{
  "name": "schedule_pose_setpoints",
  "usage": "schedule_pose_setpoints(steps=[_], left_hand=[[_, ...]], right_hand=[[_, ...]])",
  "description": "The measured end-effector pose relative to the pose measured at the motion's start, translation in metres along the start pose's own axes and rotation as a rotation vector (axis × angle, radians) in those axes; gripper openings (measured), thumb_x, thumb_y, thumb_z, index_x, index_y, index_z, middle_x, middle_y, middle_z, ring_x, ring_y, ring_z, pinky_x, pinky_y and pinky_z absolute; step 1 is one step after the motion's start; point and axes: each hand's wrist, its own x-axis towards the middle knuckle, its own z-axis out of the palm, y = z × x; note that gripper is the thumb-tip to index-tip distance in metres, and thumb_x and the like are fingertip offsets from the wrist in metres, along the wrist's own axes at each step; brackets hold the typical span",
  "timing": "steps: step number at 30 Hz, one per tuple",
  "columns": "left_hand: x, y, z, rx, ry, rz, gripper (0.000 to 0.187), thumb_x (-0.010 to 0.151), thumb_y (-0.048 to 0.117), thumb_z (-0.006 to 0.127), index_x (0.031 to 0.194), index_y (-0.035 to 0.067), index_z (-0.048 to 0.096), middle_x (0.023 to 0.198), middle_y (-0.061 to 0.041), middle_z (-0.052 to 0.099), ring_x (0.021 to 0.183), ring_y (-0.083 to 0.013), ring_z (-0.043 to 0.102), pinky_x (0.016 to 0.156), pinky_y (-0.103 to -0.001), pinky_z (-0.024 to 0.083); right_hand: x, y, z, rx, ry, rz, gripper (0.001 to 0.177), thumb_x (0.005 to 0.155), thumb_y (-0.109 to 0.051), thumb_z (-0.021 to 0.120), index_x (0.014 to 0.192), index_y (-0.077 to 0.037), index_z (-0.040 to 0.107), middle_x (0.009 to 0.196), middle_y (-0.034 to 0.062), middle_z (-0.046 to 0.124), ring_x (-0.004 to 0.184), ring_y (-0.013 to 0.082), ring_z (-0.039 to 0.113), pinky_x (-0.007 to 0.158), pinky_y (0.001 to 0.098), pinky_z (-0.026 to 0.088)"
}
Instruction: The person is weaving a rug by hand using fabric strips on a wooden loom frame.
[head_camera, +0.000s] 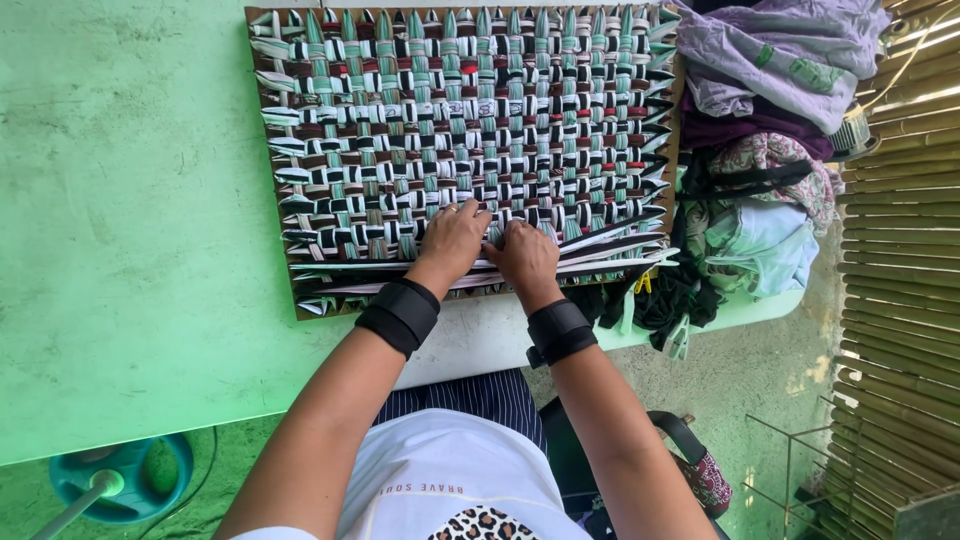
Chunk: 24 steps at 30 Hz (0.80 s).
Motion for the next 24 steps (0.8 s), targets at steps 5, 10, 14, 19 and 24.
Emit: schedule_pose_setpoints(steps=[5,10,14,19,24], left_hand=[[0.010,-0.001,0.026,0.103,-0.044,0.032,0.005,0.093,0.005,0.066,0.093,0.006,0.070,0.112,-0.012,0.064,0.102,-0.0307,0.068,0.088,-0.043,0.059],[0.017,0.010,0.012,0.133,-0.037,-0.004,0.012,0.083,0.005,0.073,0.095,0.005,0.070,0.112,-0.012,0.064,0.099,-0.0306,0.069,0.082,-0.041,0.060],[0.020,0.010,0.015,0.121,-0.083,-0.033,0.027,0.079,0.013,0.080,0.101,0.005,0.066,0.109,-0.013,0.063,0.095,-0.0341,0.070,0.075,-0.043,0.062],[0.019,0.008,0.029,0.147,-0.078,-0.024,0.034,0.080,0.018,0.080,0.105,0.005,0.063,0.104,-0.013,0.063,0.091,-0.0367,0.072,0.068,-0.043,0.063],[0.018,0.005,0.041,0.219,-0.031,-0.032,0.014,0.092,0.015,0.068,0.104,0.008,0.064,0.102,-0.011,0.064,0.088,-0.0354,0.073,0.068,-0.042,0.064]], right_hand=[[-0.008,0.000,-0.001,-0.017,-0.013,0.003,0.030,0.075,-0.042,0.082,0.074,-0.013,0.073,0.079,0.0081,0.072,0.083,0.0281,0.069,0.090,0.0465,0.048],[-0.006,0.013,0.019,0.041,-0.001,-0.029,0.027,0.080,-0.038,0.078,0.078,-0.012,0.073,0.073,0.0102,0.071,0.089,0.0295,0.067,0.085,0.0450,0.045],[-0.009,0.027,0.021,0.156,-0.075,-0.114,0.021,0.087,-0.032,0.072,0.084,-0.011,0.073,0.075,0.0104,0.069,0.080,0.0296,0.067,0.075,0.0433,0.051],[0.004,0.049,0.023,0.145,-0.114,-0.203,0.023,0.096,-0.035,0.071,0.091,-0.012,0.072,0.079,0.0086,0.068,0.074,0.0310,0.066,0.064,0.0445,0.052],[0.001,0.028,-0.037,-0.103,0.183,-0.294,0.053,0.053,-0.036,0.086,0.096,-0.012,0.064,0.094,0.0105,0.067,0.087,0.0340,0.068,0.069,0.0484,0.053]])
